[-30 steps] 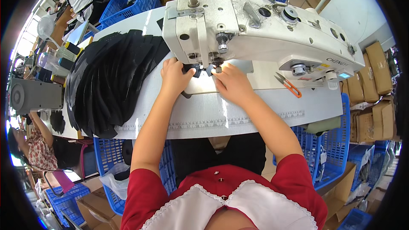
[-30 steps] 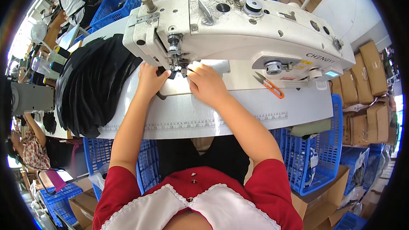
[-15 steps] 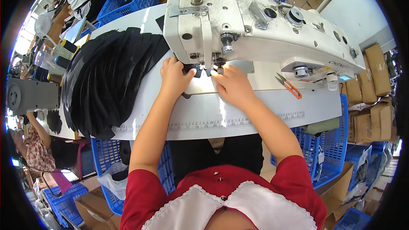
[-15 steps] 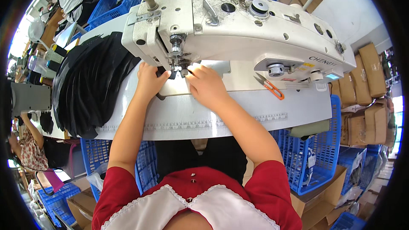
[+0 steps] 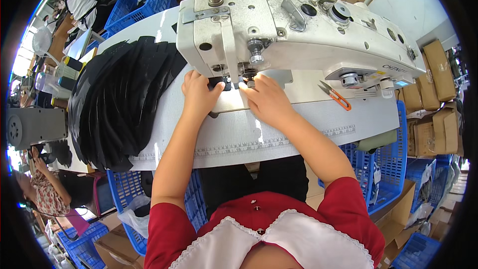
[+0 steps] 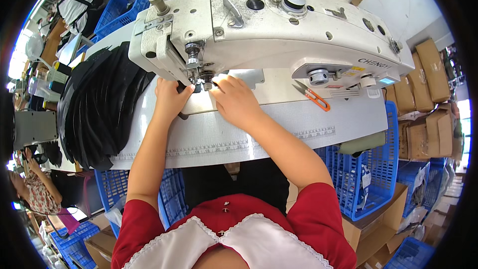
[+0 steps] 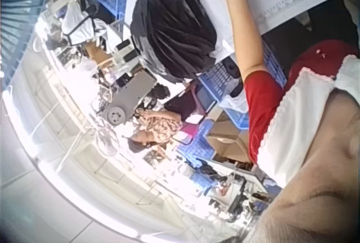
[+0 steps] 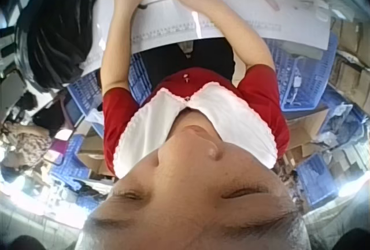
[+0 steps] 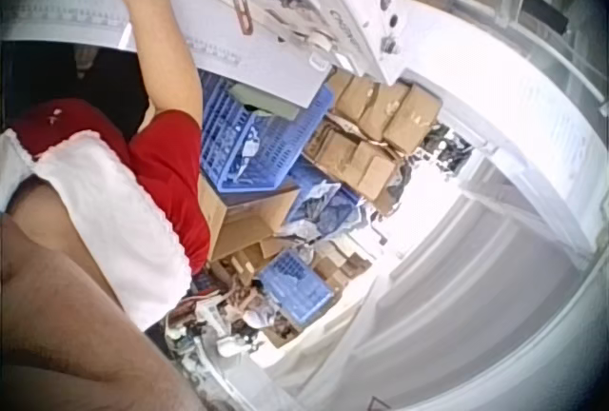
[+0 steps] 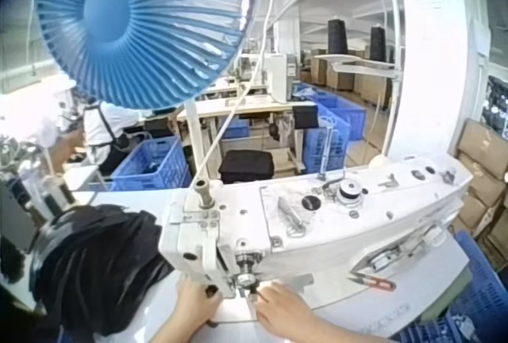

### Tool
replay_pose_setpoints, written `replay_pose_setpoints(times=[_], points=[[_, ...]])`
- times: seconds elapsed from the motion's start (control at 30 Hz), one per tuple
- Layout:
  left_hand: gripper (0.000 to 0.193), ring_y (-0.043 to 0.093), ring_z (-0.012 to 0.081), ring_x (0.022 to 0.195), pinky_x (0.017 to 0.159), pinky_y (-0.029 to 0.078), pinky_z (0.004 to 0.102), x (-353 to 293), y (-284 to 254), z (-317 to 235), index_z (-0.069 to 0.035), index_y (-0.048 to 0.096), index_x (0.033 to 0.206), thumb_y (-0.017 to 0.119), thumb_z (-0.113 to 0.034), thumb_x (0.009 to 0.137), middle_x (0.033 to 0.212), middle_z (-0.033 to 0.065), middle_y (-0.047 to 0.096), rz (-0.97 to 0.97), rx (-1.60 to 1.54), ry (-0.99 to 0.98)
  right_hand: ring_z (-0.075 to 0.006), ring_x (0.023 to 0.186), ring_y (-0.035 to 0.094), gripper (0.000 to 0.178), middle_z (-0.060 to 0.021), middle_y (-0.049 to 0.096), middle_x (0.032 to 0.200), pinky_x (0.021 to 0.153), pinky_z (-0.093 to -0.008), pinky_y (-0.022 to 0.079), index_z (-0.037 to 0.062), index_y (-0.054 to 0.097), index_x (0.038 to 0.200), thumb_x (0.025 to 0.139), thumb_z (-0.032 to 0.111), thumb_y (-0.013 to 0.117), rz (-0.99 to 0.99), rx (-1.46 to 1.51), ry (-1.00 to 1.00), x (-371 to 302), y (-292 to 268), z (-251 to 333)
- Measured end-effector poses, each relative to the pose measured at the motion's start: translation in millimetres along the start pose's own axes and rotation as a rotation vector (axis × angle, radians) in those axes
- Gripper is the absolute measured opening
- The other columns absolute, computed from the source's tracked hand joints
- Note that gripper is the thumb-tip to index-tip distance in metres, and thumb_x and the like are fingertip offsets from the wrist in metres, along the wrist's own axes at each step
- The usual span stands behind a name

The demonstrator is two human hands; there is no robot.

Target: The person sews pieces of fabric using a sewing machine and places the stitched pieces into a basket.

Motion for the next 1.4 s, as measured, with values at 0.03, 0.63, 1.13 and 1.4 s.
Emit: replay_pose_setpoints(times=[0.03, 0.63, 1.13, 1.4], points=[[0.026, 0.046, 0.0332, 0.116, 0.093, 0.036, 0.0477, 0.3, -0.3, -0.5, -0.003, 0.070, 0.089, 0.073, -0.024, 0.073, 0.112, 0.0059, 0.060, 0.012, -0.009, -0.005, -0.0286, 0.108, 0.054, 0.020, -0.0109, 0.057, 0.109, 0.094, -0.0406, 0.043, 0.0042, 0.062, 0.095, 0.075, 0.006, 0.063, -0.014, 0.003, -0.013, -0.3, 0.1, -0.1], [0.026, 0.049, 0.0323, 0.112, 0.091, 0.037, 0.0473, 6.1, 3.6, 2.2, -0.011, 0.069, 0.096, 0.073, -0.019, 0.072, 0.105, 0.0052, 0.061, 0.005, -0.023, 0.028, -0.0297, 0.102, 0.051, 0.028, -0.0115, 0.053, 0.097, 0.089, -0.0405, 0.042, 0.0077, 0.065, 0.105, 0.078, 0.008, 0.061, -0.001, 0.024, -0.005, 2.5, 1.6, -3.6], [0.023, 0.050, 0.0318, 0.111, 0.091, 0.037, 0.0480, 5.3, 9.1, -1.1, -0.010, 0.067, 0.100, 0.071, -0.017, 0.078, 0.108, 0.0056, 0.060, -0.160, 0.061, 0.071, -0.0330, 0.109, 0.051, 0.024, -0.0156, 0.057, 0.101, 0.098, -0.0441, 0.039, 0.0072, 0.066, 0.105, 0.083, 0.017, 0.060, -0.003, -0.031, 0.023, 4.8, 10.6, -8.5], [0.022, 0.051, 0.0318, 0.109, 0.090, 0.038, 0.0477, 5.8, 12.4, 0.2, -0.010, 0.066, 0.099, 0.071, -0.016, 0.078, 0.106, 0.0058, 0.060, -0.169, 0.067, 0.073, -0.0352, 0.108, 0.050, 0.033, -0.0194, 0.056, 0.096, 0.097, -0.0451, 0.037, 0.0088, 0.067, 0.116, 0.087, 0.021, 0.057, 0.050, -0.050, 0.034, 4.7, 16.0, -12.1]])
Point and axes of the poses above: each hand's wrist, its own x-axis towards the middle knuckle, its own y-axis out of the palm, z = x × y, the point moved 4 cm from there along x, towards the middle knuckle
